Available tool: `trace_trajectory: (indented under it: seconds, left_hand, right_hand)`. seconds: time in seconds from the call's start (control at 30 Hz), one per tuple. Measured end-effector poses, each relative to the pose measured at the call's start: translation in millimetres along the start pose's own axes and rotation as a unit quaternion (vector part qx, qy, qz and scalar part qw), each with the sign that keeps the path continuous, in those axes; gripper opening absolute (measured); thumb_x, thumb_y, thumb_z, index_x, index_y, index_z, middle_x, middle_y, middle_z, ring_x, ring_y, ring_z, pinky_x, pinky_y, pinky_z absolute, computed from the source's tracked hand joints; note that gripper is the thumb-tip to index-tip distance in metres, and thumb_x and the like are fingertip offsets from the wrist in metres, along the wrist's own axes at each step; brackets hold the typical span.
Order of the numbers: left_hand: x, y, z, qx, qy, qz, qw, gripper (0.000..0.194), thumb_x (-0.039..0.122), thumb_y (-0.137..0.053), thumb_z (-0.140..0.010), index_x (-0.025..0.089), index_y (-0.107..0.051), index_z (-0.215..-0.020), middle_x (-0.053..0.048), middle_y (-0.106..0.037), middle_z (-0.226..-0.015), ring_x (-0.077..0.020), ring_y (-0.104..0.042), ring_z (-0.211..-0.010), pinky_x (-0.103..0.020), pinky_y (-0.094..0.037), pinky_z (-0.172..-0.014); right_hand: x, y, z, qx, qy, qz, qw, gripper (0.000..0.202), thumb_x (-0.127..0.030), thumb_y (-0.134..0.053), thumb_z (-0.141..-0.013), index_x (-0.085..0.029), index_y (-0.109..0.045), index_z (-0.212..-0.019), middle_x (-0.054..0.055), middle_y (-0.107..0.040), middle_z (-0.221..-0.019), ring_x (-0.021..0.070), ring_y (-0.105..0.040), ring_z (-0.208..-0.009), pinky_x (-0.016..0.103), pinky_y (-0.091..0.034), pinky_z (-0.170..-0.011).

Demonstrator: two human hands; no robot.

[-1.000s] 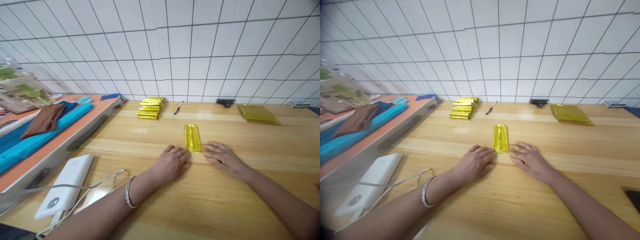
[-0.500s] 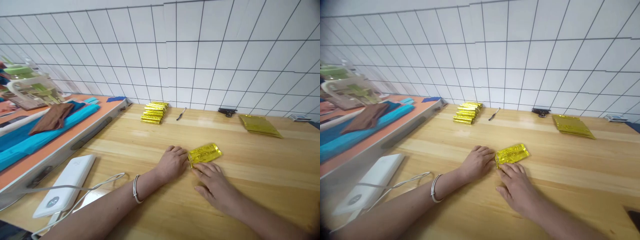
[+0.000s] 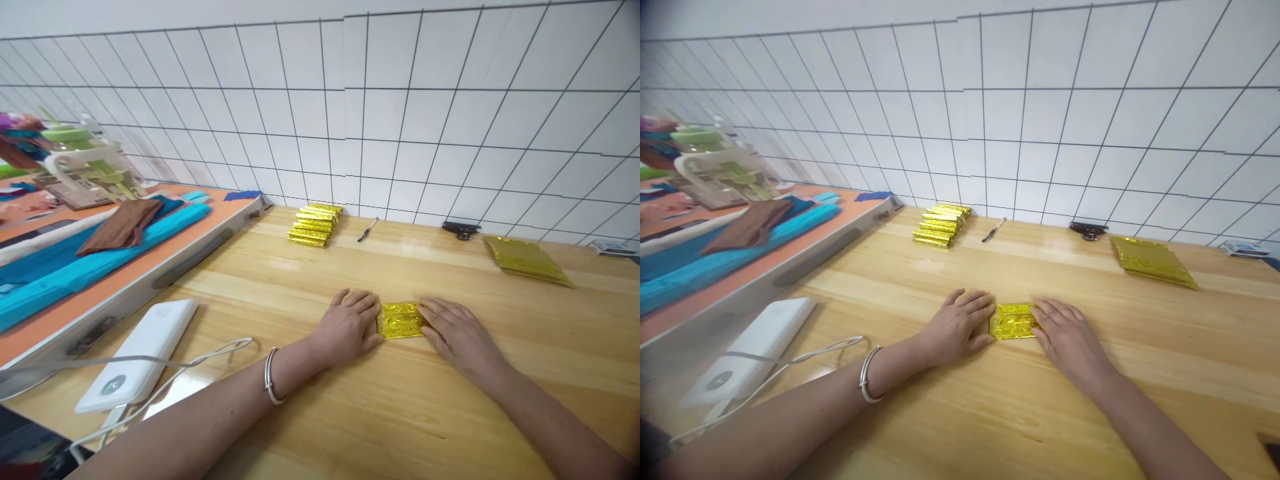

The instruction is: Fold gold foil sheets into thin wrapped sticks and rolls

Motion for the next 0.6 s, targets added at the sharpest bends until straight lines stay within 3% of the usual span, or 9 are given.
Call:
trace_trajectory:
  seconds: [0.13,0.3,0.4,0.5,0.6]
  left_hand:
    - [-13.4,-0.2,-7.5,-0.027,-0.004,-0.015,0.999,0.059,0.057,-0.046,-0.081,0.024,-0.042,-0.13,-0.009,-0.037,-0.139,-0.0267,-0.028,-0.13,-0.047,-0.022,-0.103]
    - [-33.2,3.1,-25.3,-0.07,0.008,0.006,0.997,0.043,0.05,-0.026,-0.091,0.035,-0.048,-0.125,-0.005,-0.034,-0.141,-0.0283,-0.025,-0.132,-0.052,-0.022,-0.101]
    - [-41.2,2.7,-31.2,-0.095,0.008,0.029,0.995,0.043,0.048,-0.019,-0.093,0.039,-0.046,-0.125,-0.005,-0.032,-0.142,-0.0278,-0.023,-0.133,-0.051,-0.023,-0.1]
    - [-47.7,-0.7,-32.1,-0.115,-0.012,0.033,0.993,0.041,0.047,-0.02,-0.093,0.041,-0.041,-0.128,-0.005,-0.027,-0.145,-0.0275,-0.02,-0.134,-0.05,-0.022,-0.1]
    - [-54.3,-4.7,-31.0,-0.126,-0.044,0.016,0.991,0.042,0.049,-0.029,-0.091,0.042,-0.034,-0.132,-0.005,-0.02,-0.148,-0.0283,-0.016,-0.135,-0.05,-0.019,-0.102]
  right_hand:
    - [6.9,-0.9,4.9,-0.006,-0.013,0.028,1.0,0.034,-0.034,-0.041,-0.089,-0.017,-0.06,-0.112,0.01,-0.063,-0.113,0.0243,-0.056,-0.101,0.042,-0.042,-0.085]
    - [-29.6,14.2,6.8,-0.034,-0.003,0.025,0.999,0.028,-0.032,-0.043,-0.088,-0.018,-0.066,-0.096,0.011,-0.066,-0.087,0.0234,-0.058,-0.084,0.037,-0.044,-0.075]
    - [-56.1,24.8,6.6,-0.057,-0.008,-0.006,0.998,0.026,-0.031,-0.044,-0.087,-0.018,-0.066,-0.092,0.01,-0.065,-0.084,0.0243,-0.057,-0.082,0.038,-0.045,-0.073]
    - [-72.5,32.4,7.6,-0.086,0.0,-0.072,0.994,0.024,-0.03,-0.044,-0.087,-0.02,-0.066,-0.091,0.008,-0.064,-0.083,0.0237,-0.056,-0.081,0.038,-0.046,-0.074]
    - [-72.6,36.3,8.4,-0.102,0.0,-0.126,0.987,0.024,-0.029,-0.043,-0.088,-0.023,-0.065,-0.095,0.006,-0.064,-0.085,0.0217,-0.057,-0.081,0.035,-0.047,-0.073]
Point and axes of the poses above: each hand's wrist, its own z-axis away from the middle knuckle, its own y-axis out of the back of the hand, x = y × z, the point moved 1 cm from there along -z, towards the middle knuckle
